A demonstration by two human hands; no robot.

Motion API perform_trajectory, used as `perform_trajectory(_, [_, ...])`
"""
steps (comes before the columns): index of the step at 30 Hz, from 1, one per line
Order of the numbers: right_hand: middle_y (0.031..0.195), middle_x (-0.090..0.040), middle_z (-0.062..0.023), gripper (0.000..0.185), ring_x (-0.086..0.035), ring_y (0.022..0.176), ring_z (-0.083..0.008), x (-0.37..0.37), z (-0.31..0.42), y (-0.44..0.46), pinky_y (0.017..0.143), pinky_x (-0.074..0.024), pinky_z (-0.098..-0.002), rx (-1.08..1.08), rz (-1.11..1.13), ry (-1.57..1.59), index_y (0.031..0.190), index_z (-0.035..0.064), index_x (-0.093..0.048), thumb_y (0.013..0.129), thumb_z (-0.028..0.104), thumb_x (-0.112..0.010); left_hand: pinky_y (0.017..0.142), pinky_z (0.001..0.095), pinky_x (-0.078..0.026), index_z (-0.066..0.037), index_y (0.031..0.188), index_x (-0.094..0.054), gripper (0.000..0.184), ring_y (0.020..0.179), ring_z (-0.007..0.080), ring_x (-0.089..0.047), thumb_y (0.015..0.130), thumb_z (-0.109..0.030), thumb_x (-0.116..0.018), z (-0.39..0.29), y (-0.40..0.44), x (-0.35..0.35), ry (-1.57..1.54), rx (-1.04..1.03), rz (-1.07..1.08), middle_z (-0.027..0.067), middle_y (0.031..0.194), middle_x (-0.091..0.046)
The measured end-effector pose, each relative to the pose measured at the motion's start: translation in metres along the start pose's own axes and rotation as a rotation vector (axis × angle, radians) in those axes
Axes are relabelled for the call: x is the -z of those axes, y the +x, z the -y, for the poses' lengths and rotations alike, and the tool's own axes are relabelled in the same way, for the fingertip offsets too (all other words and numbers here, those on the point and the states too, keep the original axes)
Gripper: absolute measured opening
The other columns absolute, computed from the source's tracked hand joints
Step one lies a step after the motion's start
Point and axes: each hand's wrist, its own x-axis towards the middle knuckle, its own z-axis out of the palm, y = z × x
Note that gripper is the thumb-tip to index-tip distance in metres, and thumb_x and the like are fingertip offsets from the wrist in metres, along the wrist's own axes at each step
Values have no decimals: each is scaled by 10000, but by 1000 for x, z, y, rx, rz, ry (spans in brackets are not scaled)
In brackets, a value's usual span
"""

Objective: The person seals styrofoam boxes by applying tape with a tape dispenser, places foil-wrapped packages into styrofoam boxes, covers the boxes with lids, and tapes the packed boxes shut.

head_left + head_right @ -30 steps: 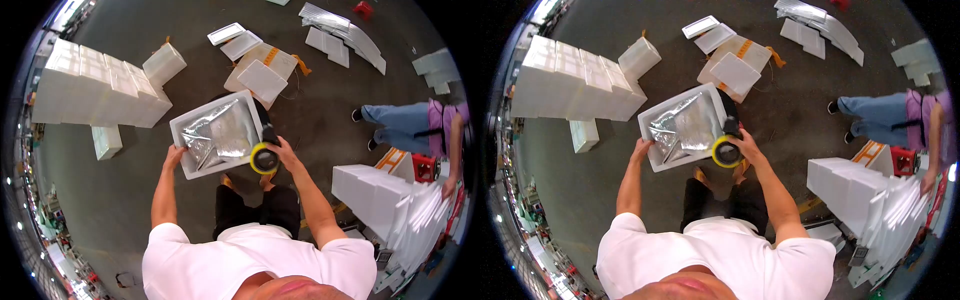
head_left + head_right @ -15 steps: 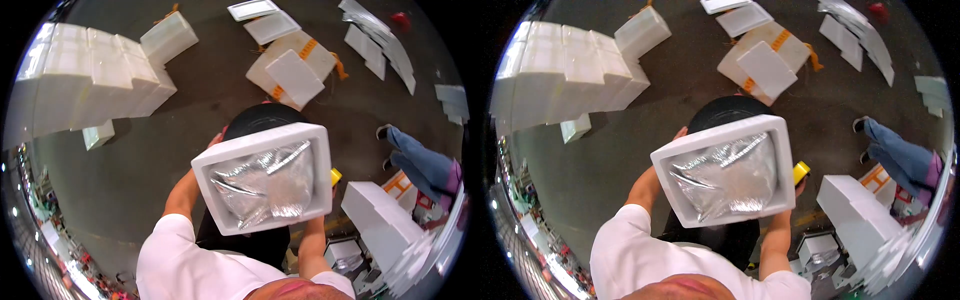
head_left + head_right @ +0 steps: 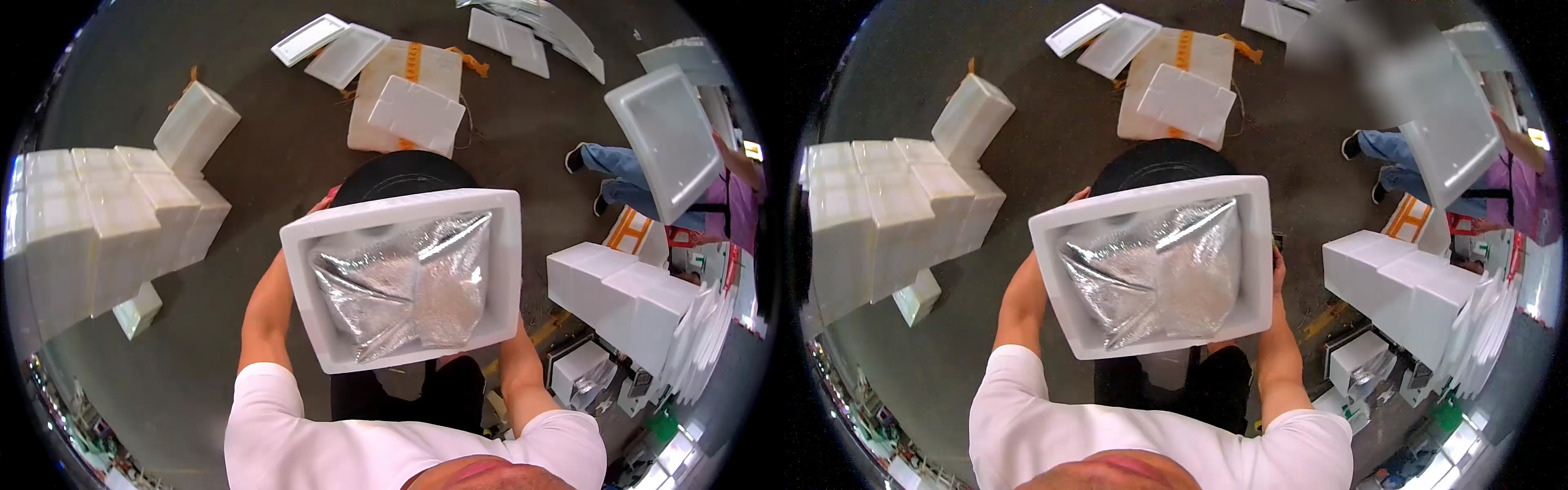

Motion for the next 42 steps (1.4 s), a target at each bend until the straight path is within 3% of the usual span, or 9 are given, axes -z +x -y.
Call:
perform_trajectory(15, [1149, -648, -68, 446, -617, 1007, -266, -24, 3, 39, 915, -504, -426, 33, -35, -36, 1171, 101, -620, 919, 453, -512, 855, 376, -516, -98, 1336, -510, 496, 909, 213, -600, 970, -431, -481, 119, -42, 25, -149, 21, -140, 59, 1170, -625])
perform_trajectory(19, [1144, -649, -63, 438, -616, 1001, -269, -21, 54, 36, 914, -502, -426, 252, -108, 34, 1157, 107, -627, 914, 456, -521, 849, 378, -515, -101, 1349, -498, 497, 895, 215, -597, 971, -423, -480, 164, -37, 25, -145, 79, -80, 57, 1174, -620])
perform_trajectory(24, [1172, -642, -36, 381, -607, 1053, -241, -40, 113, -74, 882, -510, -466, 288, -28, 132, 1175, 155, -635, 925, 418, -521, 841, 380, -514, -104, 1365, -482, 500, 877, 217, -593, 973, -414, -478, 112, -16, 85, 33, 28, -62, 55, 1178, -615])
perform_trajectory(25, [1201, -637, -28, 388, -614, 1058, -236, -23, 117, -104, 879, -515, -460, 316, -18, 96, 1205, 162, -620, 937, 413, -495, 807, 368, -517, -50, 1285, -518, 469, 886, 232, -581, 963, -388, -477, 64, -37, 84, -39, 115, -335, 96, 1132, -615])
perform_trajectory(27, [1202, -636, -44, 401, -614, 1059, -236, 36, 117, -145, 865, -520, -454, 293, -260, 15, 1212, 166, -620, 943, 433, -487, 851, 398, -505, -4, 1241, -517, 457, 990, 240, -565, 964, -366, -491, -51, -88, 53, 129, 19, -717, 140, 1184, -586])
perform_trajectory(31, [1265, -588, -72, 492, -571, 1123, -292, 104, 112, -266, 925, -480, -513, 167, -541, 97, 1261, 156, -585, 899, 487, -552, 1018, 449, -413, -1, 1306, -483, 491, 1209, 261, -499, 869, -129, -666, -149, -183, -179, 542, -988, -225, 170, 1299, -524])
perform_trajectory(36, [1257, -582, -95, 569, -546, 1149, -285, 159, 91, -332, 898, -481, -525, 149, -671, 428, 1280, 149, -552, 863, 535, -585, 1157, 552, -193, -147, 1510, -279, 1078, 1446, 455, -127, 607, -189, -867, -78, -249, -486, 1502, -1726, 345, 223, 1581, -132])
perform_trajectory(39, [1301, -517, -151, 626, -555, 1136, -285, 168, 100, -371, 896, -512, -453, 245, -547, 492, 1344, 40, -468, 919, 489, -566, 1170, 544, -178, -201, 1530, -256, 1114, 1466, 408, -103, 612, -256, -883, -49, -238, -563, 1630, -1833, 425, 201, 1591, -123])
perform_trajectory(42, [1318, -525, -144, 603, -537, 1162, -289, 207, 98, -387, 915, -477, -497, 227, -617, 516, 1329, 88, -498, 903, 509, -564, 1125, 503, -286, -161, 1404, -491, 702, 1402, 361, -304, 754, -181, -756, -35, -244, -580, 1599, -1836, 514, 164, 1495, -369])
